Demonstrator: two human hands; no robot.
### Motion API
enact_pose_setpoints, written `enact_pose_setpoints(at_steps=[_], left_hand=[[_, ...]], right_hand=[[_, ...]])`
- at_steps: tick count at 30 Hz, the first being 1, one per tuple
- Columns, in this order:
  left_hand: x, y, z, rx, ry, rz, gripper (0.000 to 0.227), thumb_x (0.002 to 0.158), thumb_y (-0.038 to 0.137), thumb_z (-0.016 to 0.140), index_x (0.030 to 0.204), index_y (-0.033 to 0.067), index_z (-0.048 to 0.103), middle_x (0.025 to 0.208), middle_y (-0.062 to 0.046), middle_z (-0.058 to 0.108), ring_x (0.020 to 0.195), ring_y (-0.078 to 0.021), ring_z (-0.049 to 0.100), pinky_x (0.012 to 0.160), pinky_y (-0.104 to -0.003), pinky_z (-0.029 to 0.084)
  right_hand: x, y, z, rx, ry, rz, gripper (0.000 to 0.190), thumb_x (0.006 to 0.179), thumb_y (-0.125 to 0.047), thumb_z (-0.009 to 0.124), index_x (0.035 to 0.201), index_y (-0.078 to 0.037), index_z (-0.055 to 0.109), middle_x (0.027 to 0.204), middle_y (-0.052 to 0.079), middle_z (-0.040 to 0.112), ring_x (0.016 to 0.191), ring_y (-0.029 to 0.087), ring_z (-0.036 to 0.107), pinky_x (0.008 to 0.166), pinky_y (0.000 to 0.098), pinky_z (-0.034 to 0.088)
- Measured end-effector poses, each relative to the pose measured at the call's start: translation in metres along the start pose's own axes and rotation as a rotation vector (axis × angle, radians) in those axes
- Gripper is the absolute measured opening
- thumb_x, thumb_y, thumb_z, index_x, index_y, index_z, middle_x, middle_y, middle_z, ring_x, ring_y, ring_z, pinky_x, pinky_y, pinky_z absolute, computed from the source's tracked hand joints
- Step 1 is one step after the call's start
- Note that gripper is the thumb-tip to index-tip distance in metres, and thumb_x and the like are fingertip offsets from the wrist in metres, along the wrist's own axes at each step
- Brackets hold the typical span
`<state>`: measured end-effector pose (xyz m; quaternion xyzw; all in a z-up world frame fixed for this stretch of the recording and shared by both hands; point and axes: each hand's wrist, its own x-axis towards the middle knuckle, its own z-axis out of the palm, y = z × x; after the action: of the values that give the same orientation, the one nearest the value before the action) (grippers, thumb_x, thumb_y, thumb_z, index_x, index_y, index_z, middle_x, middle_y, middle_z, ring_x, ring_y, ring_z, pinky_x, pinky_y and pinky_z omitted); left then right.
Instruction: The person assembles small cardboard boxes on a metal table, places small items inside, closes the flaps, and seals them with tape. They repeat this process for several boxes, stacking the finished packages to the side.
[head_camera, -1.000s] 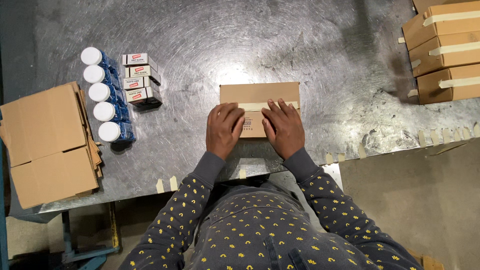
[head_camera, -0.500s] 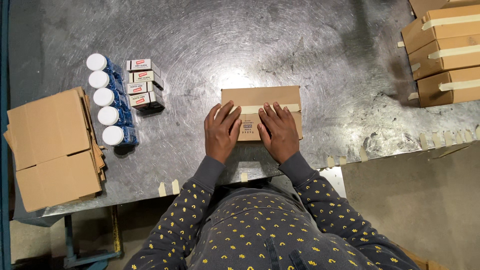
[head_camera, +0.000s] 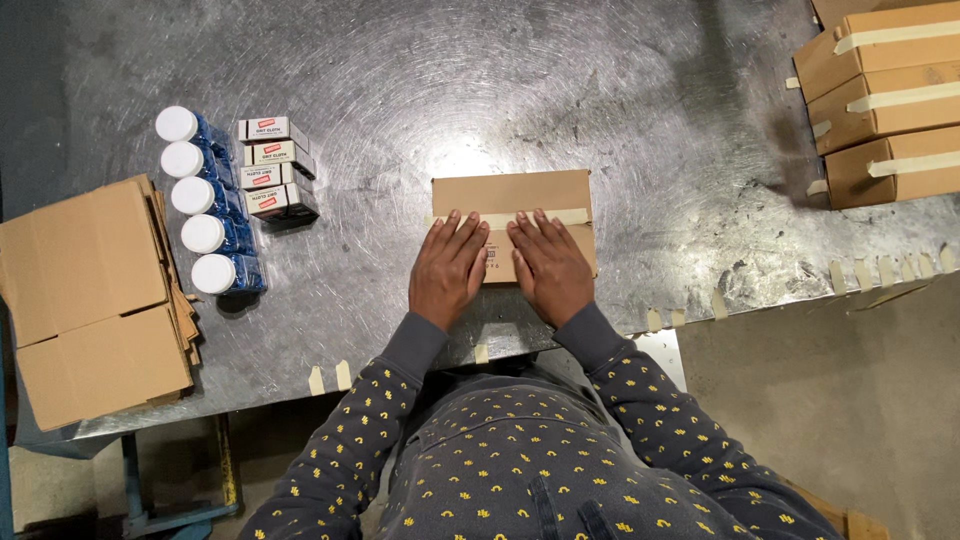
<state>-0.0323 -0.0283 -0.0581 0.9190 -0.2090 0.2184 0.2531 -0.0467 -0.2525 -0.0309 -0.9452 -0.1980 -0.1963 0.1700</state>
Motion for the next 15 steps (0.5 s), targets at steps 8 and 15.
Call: enact_pose_setpoints(at_steps=[8,15], left_hand=[[-0.013,-0.011,-0.018,-0.065,0.064,-0.169,0.040,0.114,0.025,0.076,0.152,0.0107,0.084,0.156,-0.016,0.081,0.151,-0.0411,0.070,0.133,-0.052,0.051],[-0.016,-0.010,-0.021,-0.197,0.099,-0.366,0.050,0.112,0.028,0.083,0.158,0.0111,0.079,0.162,-0.019,0.076,0.153,-0.0461,0.067,0.132,-0.055,0.051]], right_hand=[[-0.024,0.043,-0.006,-0.050,0.081,0.085,0.043,0.117,-0.021,0.071,0.157,-0.010,0.080,0.158,0.017,0.080,0.152,0.040,0.070,0.133,0.0536,0.049],[-0.029,0.041,0.009,-0.065,0.154,0.167,0.045,0.115,-0.020,0.073,0.156,-0.005,0.080,0.162,0.019,0.077,0.155,0.039,0.068,0.136,0.0529,0.046]])
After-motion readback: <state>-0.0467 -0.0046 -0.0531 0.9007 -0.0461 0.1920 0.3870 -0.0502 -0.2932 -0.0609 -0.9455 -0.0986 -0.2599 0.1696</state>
